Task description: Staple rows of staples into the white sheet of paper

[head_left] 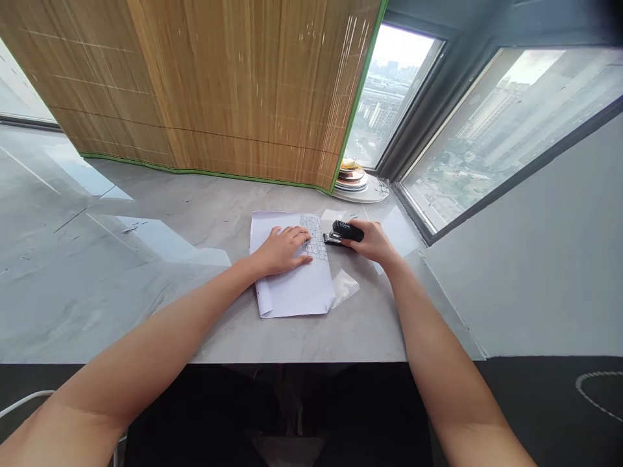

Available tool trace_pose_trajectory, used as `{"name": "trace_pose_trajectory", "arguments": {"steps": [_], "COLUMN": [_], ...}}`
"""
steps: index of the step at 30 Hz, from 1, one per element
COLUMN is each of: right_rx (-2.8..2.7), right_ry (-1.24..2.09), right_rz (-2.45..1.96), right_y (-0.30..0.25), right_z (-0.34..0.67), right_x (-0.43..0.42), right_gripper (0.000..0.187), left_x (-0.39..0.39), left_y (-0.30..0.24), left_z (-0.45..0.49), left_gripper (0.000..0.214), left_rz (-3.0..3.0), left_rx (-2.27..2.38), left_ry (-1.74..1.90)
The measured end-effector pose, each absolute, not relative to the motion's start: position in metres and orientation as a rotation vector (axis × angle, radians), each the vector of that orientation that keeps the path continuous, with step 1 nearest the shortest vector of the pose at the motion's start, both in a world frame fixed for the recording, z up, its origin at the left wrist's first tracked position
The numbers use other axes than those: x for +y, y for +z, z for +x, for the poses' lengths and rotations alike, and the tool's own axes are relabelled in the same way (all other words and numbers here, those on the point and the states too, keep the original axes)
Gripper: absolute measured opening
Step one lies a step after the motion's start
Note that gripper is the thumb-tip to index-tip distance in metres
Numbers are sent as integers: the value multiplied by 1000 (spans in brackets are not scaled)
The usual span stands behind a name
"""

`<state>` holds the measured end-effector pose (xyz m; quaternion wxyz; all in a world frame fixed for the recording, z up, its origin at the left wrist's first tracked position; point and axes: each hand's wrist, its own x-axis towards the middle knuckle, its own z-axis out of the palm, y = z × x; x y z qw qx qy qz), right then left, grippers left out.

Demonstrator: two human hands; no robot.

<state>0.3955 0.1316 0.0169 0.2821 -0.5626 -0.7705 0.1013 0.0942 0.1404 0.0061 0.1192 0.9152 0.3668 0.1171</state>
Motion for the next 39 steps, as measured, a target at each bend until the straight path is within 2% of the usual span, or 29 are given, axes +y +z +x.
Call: {"name": "trace_pose_trajectory", "arguments": {"steps": [4, 6, 8, 9, 12, 17, 21, 24, 30, 33, 36, 39], "right_rx": [-1654, -1512, -1532, -1575, -1732, -1832, -1808, -1704, -1601, -1555, -1816, -2098], "right_ry": [126, 171, 258, 282, 343, 247, 216, 158, 389, 256, 147, 228], "right_rz": [-1596, -1558, -1522, -1512, -1520, -1565, -1615, -1701, -1671, -1617, -1699, -1881], "right_y": [18, 22, 24, 24, 18, 5, 1, 1, 9, 11, 3, -10], "right_z": [371, 348, 320, 304, 259, 235, 285, 333, 396, 414, 419, 410], "right_x": [128, 123, 117, 115, 107, 94, 74, 57, 61, 95, 138, 168], "right_gripper": [28, 28, 25, 24, 21, 15, 13, 19, 46, 59, 66, 83], "left_x": [145, 148, 152, 155, 164, 177, 182, 181, 182, 187, 190, 193], "left_y": [3, 7, 14, 17, 23, 20, 14, 11, 10, 10, 8, 7], "left_z": [93, 91, 86, 83, 73, 58, 56, 63, 69, 61, 57, 56], "left_gripper": [56, 44, 21, 16, 21, 23, 23, 23, 28, 36, 36, 37], "left_rz": [2635, 2582, 2439, 2333, 2050, 1902, 1748, 1707, 1673, 1508, 1426, 1367], "left_rx": [1039, 998, 1066, 1149, 1398, 1466, 1475, 1507, 1420, 1407, 1415, 1381], "left_ry": [503, 732, 1090, 1270, 1545, 1541, 1552, 1510, 1460, 1486, 1490, 1497]}}
